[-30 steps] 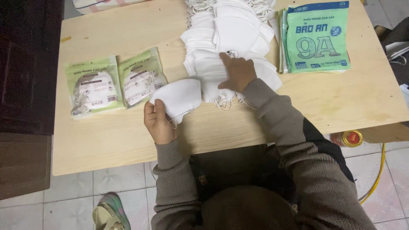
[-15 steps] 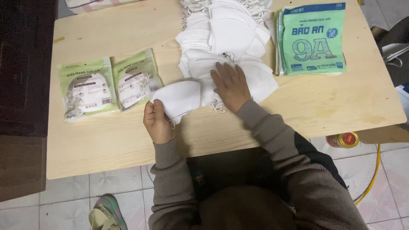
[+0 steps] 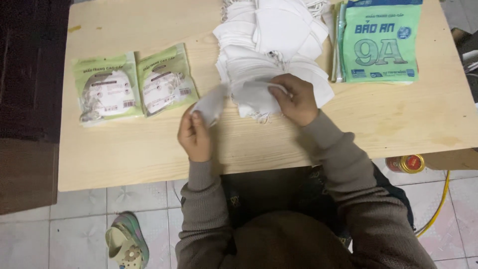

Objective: Folding and stacking white face masks on a wooden table

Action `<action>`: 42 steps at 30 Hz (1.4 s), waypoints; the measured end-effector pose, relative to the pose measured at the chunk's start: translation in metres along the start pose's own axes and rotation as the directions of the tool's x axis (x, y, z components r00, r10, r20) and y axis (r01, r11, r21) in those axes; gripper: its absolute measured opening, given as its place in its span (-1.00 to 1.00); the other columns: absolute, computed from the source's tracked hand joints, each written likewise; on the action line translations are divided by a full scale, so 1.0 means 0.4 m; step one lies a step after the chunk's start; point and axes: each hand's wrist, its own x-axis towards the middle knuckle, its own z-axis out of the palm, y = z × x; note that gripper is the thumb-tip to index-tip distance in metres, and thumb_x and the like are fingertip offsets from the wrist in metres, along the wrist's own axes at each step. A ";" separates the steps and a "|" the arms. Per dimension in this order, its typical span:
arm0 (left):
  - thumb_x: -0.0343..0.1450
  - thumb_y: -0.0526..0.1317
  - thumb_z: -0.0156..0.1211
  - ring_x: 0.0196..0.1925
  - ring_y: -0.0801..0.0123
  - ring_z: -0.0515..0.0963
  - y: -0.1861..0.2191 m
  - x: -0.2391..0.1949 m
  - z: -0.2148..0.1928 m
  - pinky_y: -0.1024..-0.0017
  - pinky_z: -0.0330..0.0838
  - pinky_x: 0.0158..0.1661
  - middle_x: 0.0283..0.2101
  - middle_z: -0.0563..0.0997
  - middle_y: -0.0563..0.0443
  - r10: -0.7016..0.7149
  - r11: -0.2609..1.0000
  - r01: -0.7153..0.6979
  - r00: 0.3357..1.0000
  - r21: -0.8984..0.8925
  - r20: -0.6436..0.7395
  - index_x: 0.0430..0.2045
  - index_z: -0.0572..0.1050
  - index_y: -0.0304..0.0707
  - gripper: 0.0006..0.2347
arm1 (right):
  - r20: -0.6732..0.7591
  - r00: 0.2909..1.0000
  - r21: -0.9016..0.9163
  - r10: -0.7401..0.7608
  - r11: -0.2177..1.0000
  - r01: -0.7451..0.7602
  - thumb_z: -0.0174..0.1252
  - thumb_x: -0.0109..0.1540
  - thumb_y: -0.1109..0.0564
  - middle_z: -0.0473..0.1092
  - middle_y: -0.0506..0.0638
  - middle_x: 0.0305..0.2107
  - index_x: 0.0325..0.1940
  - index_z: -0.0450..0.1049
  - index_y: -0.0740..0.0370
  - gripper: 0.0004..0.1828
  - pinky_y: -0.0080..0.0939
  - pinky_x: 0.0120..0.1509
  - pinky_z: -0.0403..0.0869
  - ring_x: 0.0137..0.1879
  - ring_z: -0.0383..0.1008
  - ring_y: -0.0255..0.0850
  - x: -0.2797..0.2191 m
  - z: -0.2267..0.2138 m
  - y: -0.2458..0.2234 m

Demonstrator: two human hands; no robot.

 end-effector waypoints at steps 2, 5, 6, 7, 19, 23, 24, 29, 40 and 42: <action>0.60 -0.27 -0.02 -0.01 0.11 0.62 -0.043 -0.023 -0.009 0.09 0.49 0.04 -0.08 0.65 -0.31 -0.094 0.995 0.097 0.993 -0.030 0.073 -0.03 0.58 -0.36 -0.78 | 0.085 0.995 0.120 0.047 0.991 -0.057 0.29 0.31 0.22 0.53 0.04 -0.31 -0.01 0.58 0.24 -0.83 -0.02 0.03 0.55 -0.10 0.57 -0.08 -0.013 0.012 -0.019; 0.60 -0.24 -0.02 -0.04 0.21 0.58 -0.049 -0.041 0.003 0.12 0.51 0.02 -0.12 0.67 -0.21 -0.241 0.963 0.259 0.952 -0.071 0.191 -0.05 0.60 -0.30 -0.77 | 0.233 0.969 0.218 0.087 0.966 -0.139 0.33 0.27 0.19 0.49 0.06 -0.44 -0.08 0.58 0.29 -0.83 -0.07 -0.13 0.53 -0.26 0.50 -0.18 -0.014 0.024 -0.045; 0.59 -0.25 0.00 -0.05 0.37 0.52 -0.040 -0.046 0.010 0.20 0.51 0.00 -0.15 0.68 -0.13 -0.300 0.942 0.326 0.925 -0.083 0.235 -0.07 0.62 -0.29 -0.78 | 0.291 0.952 0.203 0.094 0.966 -0.157 0.33 0.28 0.15 0.48 0.06 -0.51 -0.13 0.58 0.29 -0.83 -0.12 -0.22 0.51 -0.33 0.48 -0.20 -0.015 0.027 -0.054; 0.59 -0.25 0.00 -0.05 0.37 0.52 -0.056 -0.054 0.013 0.20 0.51 0.00 -0.15 0.68 -0.13 -0.302 0.941 0.327 0.925 -0.081 0.231 -0.07 0.62 -0.29 -0.78 | 0.295 0.951 0.205 0.093 0.966 -0.158 0.33 0.28 0.15 0.48 0.06 -0.51 -0.13 0.58 0.29 -0.83 -0.12 -0.22 0.51 -0.33 0.48 -0.20 -0.015 0.034 -0.056; 0.59 -0.16 0.04 -0.12 0.45 0.56 -0.095 -0.085 0.023 0.33 0.55 -0.11 -0.18 0.70 -0.12 -0.349 0.876 0.445 0.852 -0.187 0.390 -0.02 0.62 -0.24 -0.76 | 0.363 0.917 0.251 0.167 0.930 -0.268 0.26 0.31 0.24 0.50 0.06 -0.53 -0.10 0.54 0.35 -0.87 -0.19 -0.23 0.52 -0.34 0.47 -0.27 -0.037 0.097 -0.001; 0.57 -0.22 0.10 -0.03 0.34 0.61 -0.059 -0.075 0.026 0.23 0.55 -0.01 -0.12 0.70 -0.19 -0.326 0.898 0.411 0.860 -0.156 0.391 -0.01 0.62 -0.25 -0.79 | 0.225 0.969 0.151 0.102 0.979 -0.138 0.32 0.28 0.20 0.56 0.12 -0.40 -0.10 0.59 0.27 -0.86 -0.11 -0.13 0.55 -0.23 0.58 -0.13 -0.023 0.090 -0.040; 0.57 -0.22 0.10 -0.02 0.34 0.60 -0.053 -0.070 0.026 0.21 0.54 0.01 -0.11 0.70 -0.19 -0.316 0.908 0.392 0.871 -0.144 0.376 -0.01 0.61 -0.26 -0.79 | 0.135 0.991 0.067 0.014 0.997 -0.023 0.34 0.28 0.16 0.58 0.13 -0.34 -0.10 0.62 0.20 -0.86 -0.07 -0.10 0.55 -0.16 0.62 -0.01 -0.018 0.087 -0.047; 0.58 -0.28 0.05 0.08 0.23 0.57 -0.066 -0.061 0.009 0.14 0.50 0.06 -0.05 0.68 -0.24 -0.260 0.950 0.300 0.913 -0.085 0.313 -0.01 0.60 -0.31 -0.80 | 0.030 0.971 -0.609 -0.238 0.766 0.206 0.31 0.32 -0.01 0.49 0.07 -0.16 0.04 0.57 0.16 -0.72 -0.05 0.04 0.49 0.04 0.50 0.05 -0.004 0.071 0.062; 0.57 -0.27 0.09 0.03 0.33 0.56 -0.101 -0.046 -0.021 0.20 0.49 0.06 -0.08 0.69 -0.21 -0.326 0.933 0.350 0.921 -0.084 0.214 -0.02 0.61 -0.29 -0.80 | 0.120 0.925 -0.801 -0.361 0.515 0.305 0.30 0.28 0.03 0.47 -0.03 -0.30 -0.24 0.58 0.07 -0.89 -0.08 -0.03 0.40 -0.12 0.49 -0.05 0.002 0.078 0.093; 0.58 -0.25 0.06 0.04 0.33 0.53 -0.092 -0.041 -0.026 0.18 0.47 0.07 -0.07 0.68 -0.22 -0.320 0.938 0.338 0.928 -0.069 0.192 -0.01 0.60 -0.30 -0.79 | 0.103 0.873 -0.812 -0.476 0.467 0.350 0.29 0.30 0.04 0.48 -0.12 -0.35 -0.35 0.56 0.02 -0.86 -0.17 -0.08 0.43 -0.22 0.50 -0.13 0.005 0.074 0.064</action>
